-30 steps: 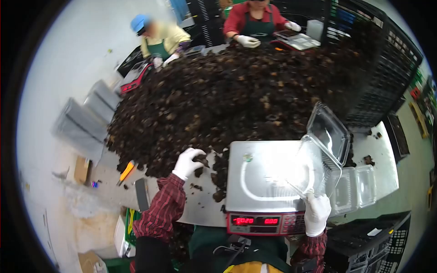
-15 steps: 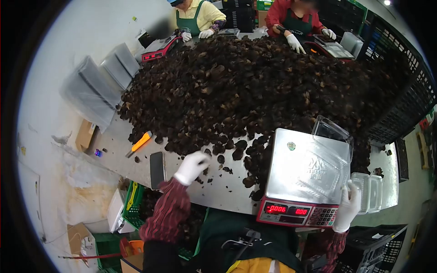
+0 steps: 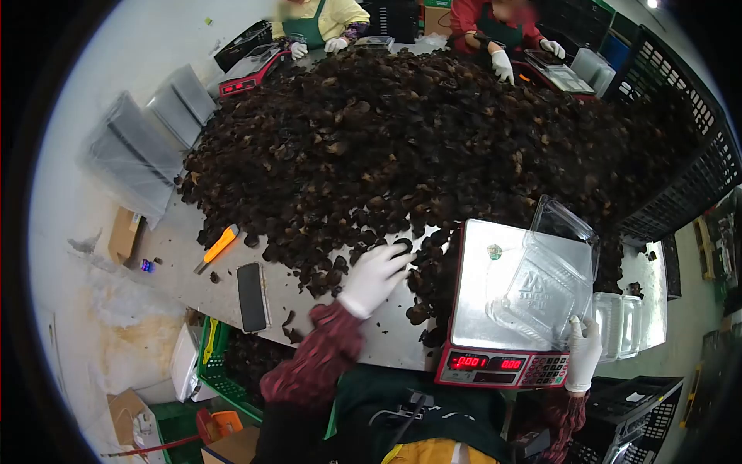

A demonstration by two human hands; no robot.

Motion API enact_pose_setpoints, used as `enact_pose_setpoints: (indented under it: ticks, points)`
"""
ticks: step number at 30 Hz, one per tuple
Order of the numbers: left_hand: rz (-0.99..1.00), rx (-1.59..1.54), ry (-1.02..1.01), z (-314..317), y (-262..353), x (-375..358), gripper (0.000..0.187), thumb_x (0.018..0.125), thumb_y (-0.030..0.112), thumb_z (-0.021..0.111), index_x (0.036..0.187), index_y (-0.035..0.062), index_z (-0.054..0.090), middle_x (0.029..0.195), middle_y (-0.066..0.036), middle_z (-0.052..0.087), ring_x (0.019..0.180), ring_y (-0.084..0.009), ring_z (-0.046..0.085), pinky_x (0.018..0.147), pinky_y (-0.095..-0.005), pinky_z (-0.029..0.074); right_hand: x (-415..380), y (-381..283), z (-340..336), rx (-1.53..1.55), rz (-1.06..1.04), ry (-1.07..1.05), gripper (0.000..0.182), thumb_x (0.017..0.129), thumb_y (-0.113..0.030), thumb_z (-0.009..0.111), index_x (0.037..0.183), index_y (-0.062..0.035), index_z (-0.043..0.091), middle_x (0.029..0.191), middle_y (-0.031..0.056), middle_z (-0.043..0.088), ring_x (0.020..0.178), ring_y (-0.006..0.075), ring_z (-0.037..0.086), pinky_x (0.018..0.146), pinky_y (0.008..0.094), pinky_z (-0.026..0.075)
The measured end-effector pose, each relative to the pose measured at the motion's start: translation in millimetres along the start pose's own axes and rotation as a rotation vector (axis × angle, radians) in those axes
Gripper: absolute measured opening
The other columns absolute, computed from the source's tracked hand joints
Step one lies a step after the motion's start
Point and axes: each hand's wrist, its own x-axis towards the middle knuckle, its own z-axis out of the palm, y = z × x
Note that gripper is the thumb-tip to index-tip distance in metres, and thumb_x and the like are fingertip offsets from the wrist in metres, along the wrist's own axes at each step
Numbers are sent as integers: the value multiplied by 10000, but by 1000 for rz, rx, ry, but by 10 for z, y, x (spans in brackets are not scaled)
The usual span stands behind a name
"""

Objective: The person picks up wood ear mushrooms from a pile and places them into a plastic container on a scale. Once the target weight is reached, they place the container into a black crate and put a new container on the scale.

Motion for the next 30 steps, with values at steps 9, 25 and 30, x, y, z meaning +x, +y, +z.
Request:
enact_pose_setpoints:
  ticks: [9,25,30]
  points:
    - [49,284,-292,343,54,76,371,781,273,649,1143,207,609,1267,-98,505,1177,-327,468,944,-466,393,-48,-204,-18,-21,-10,-25,264,858,-176,668,1039,12,634,661,33,519,581,109,442,557,265,400]
    - [-327,454,-352,396,-553,1876,485,707,472,652,1151,282,616,1238,-133,529,1166,-324,463,889,-503,410,-2,-356,-67,25,48,-112,243,868,-103,653,1065,35,616,738,33,578,560,63,472,514,211,390]
    - [-46,322,-376,285,-265,1117,429,792,458,632,1173,260,613,1270,-133,512,1098,-326,514,860,-476,452,20,-299,-75,59,134,-138,240,867,-90,650,1068,37,614,739,34,584,564,65,476,515,209,389]
